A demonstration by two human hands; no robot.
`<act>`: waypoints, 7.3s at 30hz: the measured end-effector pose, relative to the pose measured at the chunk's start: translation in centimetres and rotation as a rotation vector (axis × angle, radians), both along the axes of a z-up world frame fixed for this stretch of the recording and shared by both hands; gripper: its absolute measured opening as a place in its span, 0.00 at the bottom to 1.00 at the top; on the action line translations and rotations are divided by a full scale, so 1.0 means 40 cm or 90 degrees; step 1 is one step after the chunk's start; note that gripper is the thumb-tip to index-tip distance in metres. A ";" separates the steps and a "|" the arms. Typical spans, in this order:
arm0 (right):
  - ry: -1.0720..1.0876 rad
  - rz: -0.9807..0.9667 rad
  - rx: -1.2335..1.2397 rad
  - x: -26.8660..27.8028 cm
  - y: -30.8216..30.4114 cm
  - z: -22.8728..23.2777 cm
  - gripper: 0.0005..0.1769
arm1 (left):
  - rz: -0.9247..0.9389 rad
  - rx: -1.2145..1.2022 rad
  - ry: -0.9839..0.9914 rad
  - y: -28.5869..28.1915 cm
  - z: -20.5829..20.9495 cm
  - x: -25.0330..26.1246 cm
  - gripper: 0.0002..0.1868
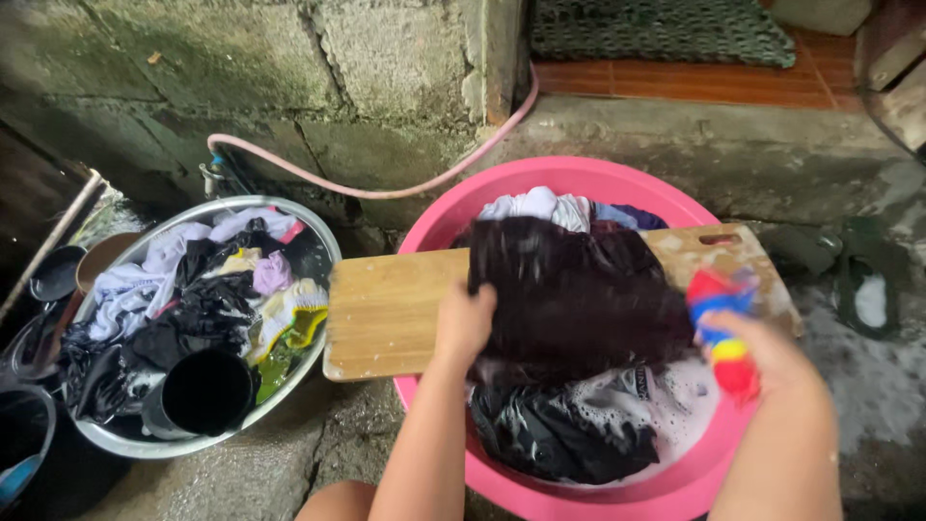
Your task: The person washes clothes by placing a garment on a wooden washboard, scrubbing it with a brush, and wringing it out by hand over a basin of soapy water.
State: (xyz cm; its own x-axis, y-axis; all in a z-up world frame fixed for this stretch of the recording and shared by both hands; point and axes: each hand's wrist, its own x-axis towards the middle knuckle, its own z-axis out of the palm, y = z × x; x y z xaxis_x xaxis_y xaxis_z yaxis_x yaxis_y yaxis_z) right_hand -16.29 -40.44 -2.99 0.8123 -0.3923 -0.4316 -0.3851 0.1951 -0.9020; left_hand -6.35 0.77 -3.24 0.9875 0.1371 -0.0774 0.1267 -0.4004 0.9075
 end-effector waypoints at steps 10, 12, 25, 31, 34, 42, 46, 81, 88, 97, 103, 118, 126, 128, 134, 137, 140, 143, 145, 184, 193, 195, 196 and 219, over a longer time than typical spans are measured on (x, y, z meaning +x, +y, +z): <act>-0.093 0.014 -0.635 0.083 0.526 0.092 0.27 | -0.007 0.299 0.168 -0.036 -0.090 -0.033 0.31; -0.103 0.114 -0.682 0.113 0.717 0.087 0.20 | 0.011 0.331 0.111 -0.037 -0.126 -0.023 0.29; 0.073 0.182 -0.861 0.241 0.487 0.042 0.24 | 0.061 0.419 -0.252 -0.001 -0.169 -0.041 0.13; 0.075 0.374 -0.946 0.152 0.538 0.078 0.20 | 0.066 0.420 -0.242 0.015 -0.191 -0.031 0.12; 0.190 0.142 -0.881 0.213 0.269 0.101 0.22 | 0.103 0.418 -0.237 0.005 -0.182 -0.046 0.14; 0.212 0.251 -0.189 0.113 -0.007 -0.081 0.38 | -0.198 0.319 0.240 0.041 -0.053 -0.113 0.32; 0.229 0.145 -0.118 0.099 -0.010 -0.135 0.29 | -0.303 0.077 0.177 0.054 -0.083 -0.066 0.25; -0.026 0.299 -0.102 0.055 0.269 -0.020 0.22 | -0.240 -0.022 -0.027 0.017 -0.083 -0.052 0.09; -0.204 0.118 -0.380 0.281 0.261 -0.028 0.24 | 0.006 0.307 -0.200 -0.060 -0.020 0.054 0.18; -0.022 0.295 -0.225 0.334 0.244 -0.101 0.23 | -0.227 0.228 -0.039 -0.109 -0.073 0.052 0.28; 0.114 0.383 -0.304 0.165 0.283 -0.072 0.14 | -0.326 0.151 0.041 -0.112 -0.020 -0.094 0.31; 0.191 0.212 -0.144 -0.183 0.194 -0.175 0.17 | -0.587 0.418 0.131 -0.016 -0.164 -0.236 0.29; -0.016 0.073 -0.162 -0.173 0.052 0.105 0.19 | -0.470 0.353 0.185 0.129 0.254 -0.186 0.30; -0.102 0.014 -0.164 -0.089 0.044 0.161 0.18 | -0.427 -0.075 0.162 0.125 0.235 -0.115 0.24; -0.257 -0.078 -0.276 0.176 0.086 0.145 0.17 | -0.104 -0.408 0.032 0.049 -0.064 0.071 0.31; -0.072 0.013 -0.273 0.214 0.108 0.035 0.19 | 0.046 -0.018 0.021 0.063 -0.169 0.034 0.43; 0.048 0.079 -0.319 0.222 0.155 -0.060 0.22 | 0.031 0.072 0.038 0.053 -0.192 0.010 0.36; -0.086 0.156 -0.288 0.249 0.205 -0.117 0.26 | 0.034 0.144 0.062 0.037 -0.228 0.025 0.24; -0.006 0.188 -0.527 0.269 0.211 -0.123 0.25 | 0.054 0.104 0.009 0.035 -0.261 0.047 0.20; -0.191 -0.068 -0.589 0.385 0.261 0.040 0.39 | -0.023 -0.082 -0.072 0.007 -0.105 0.014 0.33; -0.054 0.350 -0.846 0.272 0.695 0.046 0.14 | 0.044 0.253 -0.150 -0.004 -0.172 -0.009 0.12; -0.010 0.213 -0.961 0.298 0.498 0.054 0.20 | 0.058 0.236 -0.160 -0.002 -0.170 -0.013 0.12; -0.089 0.126 -0.914 0.309 0.396 0.063 0.18 | 0.080 0.224 -0.172 -0.003 -0.169 -0.025 0.11; -0.310 0.334 -0.869 0.262 0.813 -0.038 0.26 | 0.169 0.192 -0.216 0.025 -0.209 -0.016 0.07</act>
State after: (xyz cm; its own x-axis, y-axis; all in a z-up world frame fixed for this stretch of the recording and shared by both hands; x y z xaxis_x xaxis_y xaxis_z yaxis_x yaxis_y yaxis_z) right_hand -5.82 -7.92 -4.52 0.9319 0.1107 0.3453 0.2309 -0.9154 -0.3299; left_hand -7.01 1.75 -11.61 0.8784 0.3534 0.3218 -0.0209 -0.6442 0.7646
